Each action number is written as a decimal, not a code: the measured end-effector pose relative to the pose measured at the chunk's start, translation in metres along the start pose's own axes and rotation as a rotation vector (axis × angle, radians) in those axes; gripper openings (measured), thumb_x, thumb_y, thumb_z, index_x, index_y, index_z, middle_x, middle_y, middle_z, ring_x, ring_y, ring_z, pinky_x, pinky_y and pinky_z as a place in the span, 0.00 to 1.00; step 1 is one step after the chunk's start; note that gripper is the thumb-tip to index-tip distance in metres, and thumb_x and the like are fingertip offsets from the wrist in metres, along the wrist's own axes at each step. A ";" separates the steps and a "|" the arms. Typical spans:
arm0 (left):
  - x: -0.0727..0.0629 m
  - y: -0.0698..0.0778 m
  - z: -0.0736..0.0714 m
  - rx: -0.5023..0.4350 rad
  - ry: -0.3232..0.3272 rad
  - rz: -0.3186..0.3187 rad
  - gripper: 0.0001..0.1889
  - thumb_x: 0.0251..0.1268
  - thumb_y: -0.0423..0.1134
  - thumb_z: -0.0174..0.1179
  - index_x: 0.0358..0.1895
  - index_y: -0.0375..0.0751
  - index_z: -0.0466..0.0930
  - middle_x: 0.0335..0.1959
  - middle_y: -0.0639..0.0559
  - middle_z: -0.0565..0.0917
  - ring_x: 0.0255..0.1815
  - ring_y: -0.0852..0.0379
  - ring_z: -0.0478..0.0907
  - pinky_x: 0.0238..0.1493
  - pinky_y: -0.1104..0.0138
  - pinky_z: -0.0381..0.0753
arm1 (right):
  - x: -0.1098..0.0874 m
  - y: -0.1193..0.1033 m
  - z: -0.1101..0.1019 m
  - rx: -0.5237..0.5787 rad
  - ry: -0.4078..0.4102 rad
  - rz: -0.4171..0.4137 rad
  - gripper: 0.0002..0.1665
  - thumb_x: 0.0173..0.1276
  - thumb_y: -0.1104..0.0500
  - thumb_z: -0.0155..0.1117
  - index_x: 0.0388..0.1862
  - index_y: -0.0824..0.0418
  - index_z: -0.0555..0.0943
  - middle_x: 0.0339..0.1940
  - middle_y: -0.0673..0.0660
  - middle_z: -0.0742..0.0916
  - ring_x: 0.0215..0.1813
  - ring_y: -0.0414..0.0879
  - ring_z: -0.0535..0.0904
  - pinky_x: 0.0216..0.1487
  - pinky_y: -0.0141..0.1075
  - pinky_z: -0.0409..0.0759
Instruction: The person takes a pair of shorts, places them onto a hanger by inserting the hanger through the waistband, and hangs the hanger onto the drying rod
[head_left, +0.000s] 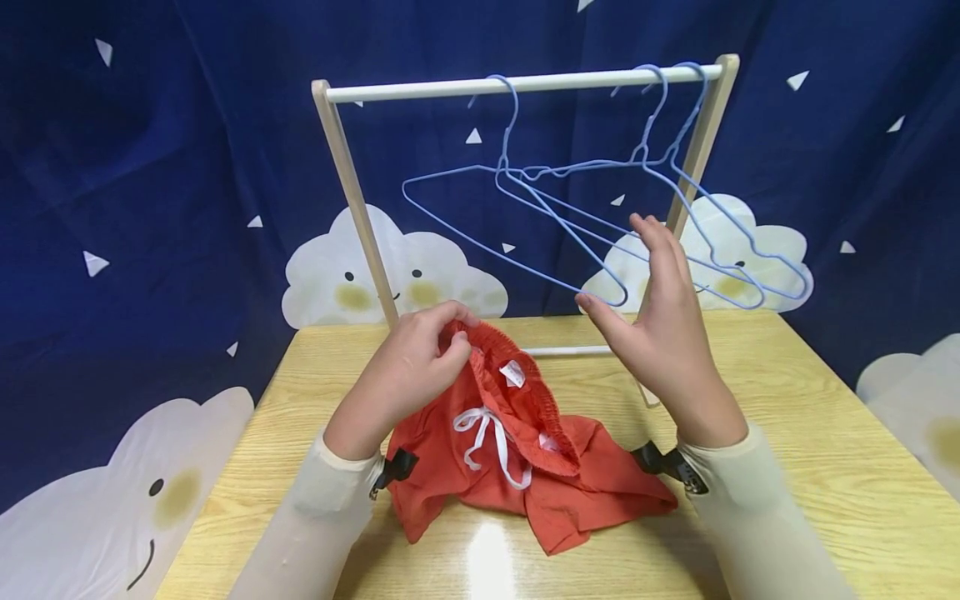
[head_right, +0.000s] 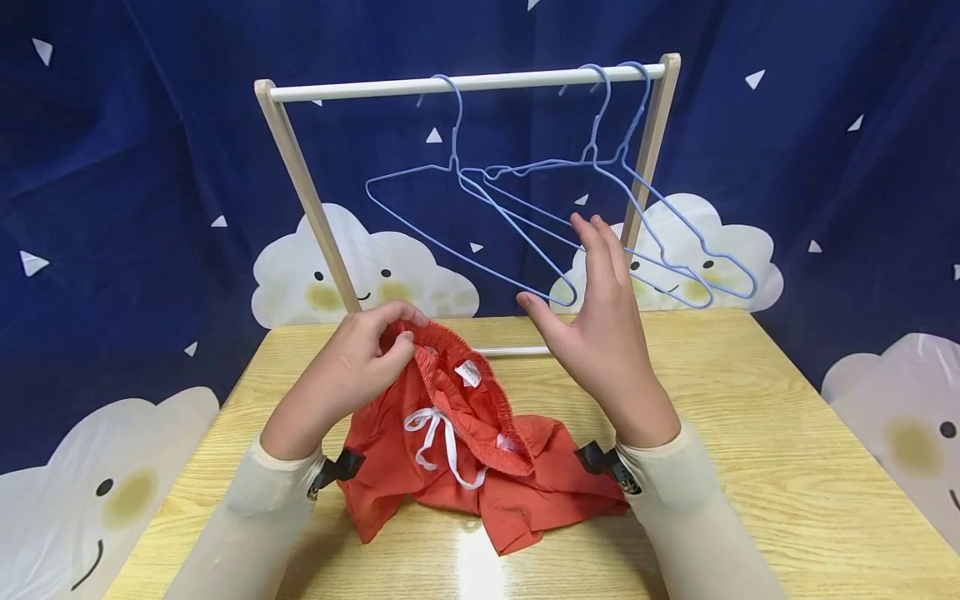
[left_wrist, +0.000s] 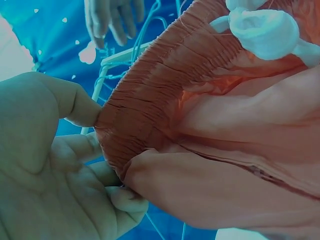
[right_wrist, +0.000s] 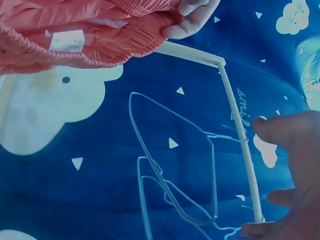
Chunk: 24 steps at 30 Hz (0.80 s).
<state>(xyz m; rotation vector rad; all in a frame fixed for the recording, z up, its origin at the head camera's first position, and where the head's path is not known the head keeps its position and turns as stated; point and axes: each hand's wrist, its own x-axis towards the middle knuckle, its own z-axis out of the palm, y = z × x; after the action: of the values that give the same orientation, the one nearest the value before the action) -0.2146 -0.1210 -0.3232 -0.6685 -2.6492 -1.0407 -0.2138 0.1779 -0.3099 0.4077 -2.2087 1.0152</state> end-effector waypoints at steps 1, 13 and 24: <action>0.000 0.000 0.000 -0.001 -0.002 0.000 0.15 0.74 0.38 0.53 0.56 0.44 0.85 0.48 0.52 0.89 0.41 0.53 0.83 0.47 0.60 0.86 | 0.001 0.001 0.002 0.002 -0.019 0.028 0.57 0.67 0.51 0.81 0.89 0.48 0.60 0.90 0.53 0.63 0.90 0.52 0.56 0.83 0.70 0.59; 0.000 0.001 0.002 0.003 -0.014 0.006 0.15 0.75 0.38 0.53 0.56 0.45 0.85 0.46 0.53 0.88 0.37 0.54 0.81 0.44 0.60 0.84 | 0.001 0.012 0.027 0.117 -0.207 0.157 0.53 0.75 0.44 0.75 0.90 0.48 0.57 0.84 0.61 0.72 0.80 0.62 0.74 0.79 0.63 0.70; 0.000 0.001 0.005 0.017 -0.027 0.006 0.15 0.75 0.38 0.53 0.56 0.46 0.85 0.50 0.52 0.89 0.42 0.54 0.83 0.49 0.59 0.86 | -0.006 0.019 0.047 0.220 -0.235 0.177 0.32 0.83 0.52 0.65 0.80 0.59 0.70 0.62 0.62 0.89 0.55 0.56 0.91 0.55 0.38 0.88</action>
<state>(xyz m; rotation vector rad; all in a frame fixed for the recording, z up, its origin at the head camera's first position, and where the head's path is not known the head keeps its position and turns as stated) -0.2146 -0.1166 -0.3259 -0.6914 -2.6744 -1.0131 -0.2402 0.1544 -0.3467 0.4551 -2.3816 1.3750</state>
